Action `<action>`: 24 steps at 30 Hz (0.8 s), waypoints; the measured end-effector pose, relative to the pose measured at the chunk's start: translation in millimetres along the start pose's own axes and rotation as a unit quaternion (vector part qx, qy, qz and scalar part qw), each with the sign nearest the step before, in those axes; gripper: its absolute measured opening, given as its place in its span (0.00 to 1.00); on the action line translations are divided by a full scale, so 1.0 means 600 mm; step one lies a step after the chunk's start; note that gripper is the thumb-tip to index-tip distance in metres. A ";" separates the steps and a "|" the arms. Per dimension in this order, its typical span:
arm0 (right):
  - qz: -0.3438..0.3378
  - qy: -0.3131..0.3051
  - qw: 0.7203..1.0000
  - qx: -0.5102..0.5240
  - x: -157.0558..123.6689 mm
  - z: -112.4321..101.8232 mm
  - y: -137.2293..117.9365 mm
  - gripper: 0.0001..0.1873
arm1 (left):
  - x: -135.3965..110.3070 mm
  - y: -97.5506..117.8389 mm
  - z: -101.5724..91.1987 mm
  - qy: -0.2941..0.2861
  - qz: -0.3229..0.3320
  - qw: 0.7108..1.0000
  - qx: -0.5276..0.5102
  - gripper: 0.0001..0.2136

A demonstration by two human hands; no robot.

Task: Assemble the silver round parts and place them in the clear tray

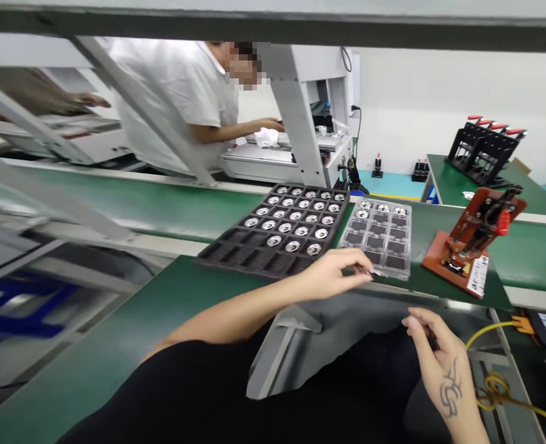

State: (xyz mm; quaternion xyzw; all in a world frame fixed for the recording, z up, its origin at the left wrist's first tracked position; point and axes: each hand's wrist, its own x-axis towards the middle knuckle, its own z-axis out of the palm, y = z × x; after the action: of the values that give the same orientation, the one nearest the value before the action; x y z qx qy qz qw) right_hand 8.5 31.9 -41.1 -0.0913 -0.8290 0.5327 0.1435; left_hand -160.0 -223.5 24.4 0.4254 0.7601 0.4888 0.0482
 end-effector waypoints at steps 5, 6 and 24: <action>0.051 -0.019 0.998 0.004 -0.024 -0.009 0.038 0.24 | -0.109 -0.079 -0.161 0.106 -0.167 0.927 0.318 0.12; 0.059 -0.016 0.998 0.004 -0.027 -0.013 0.044 0.25 | -0.129 -0.093 -0.197 0.124 -0.200 0.910 0.342 0.13; 0.092 0.026 0.995 -0.028 -0.051 -0.029 0.054 0.28 | -0.215 -0.212 -0.357 0.039 -0.362 0.834 0.415 0.09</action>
State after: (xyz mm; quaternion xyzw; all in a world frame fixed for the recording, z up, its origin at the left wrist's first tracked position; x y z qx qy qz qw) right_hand 42.9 50.7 -68.0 -0.1852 -0.8276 0.5177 0.1129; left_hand -259.4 -483.4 -8.8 0.0807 0.9925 0.0914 0.0115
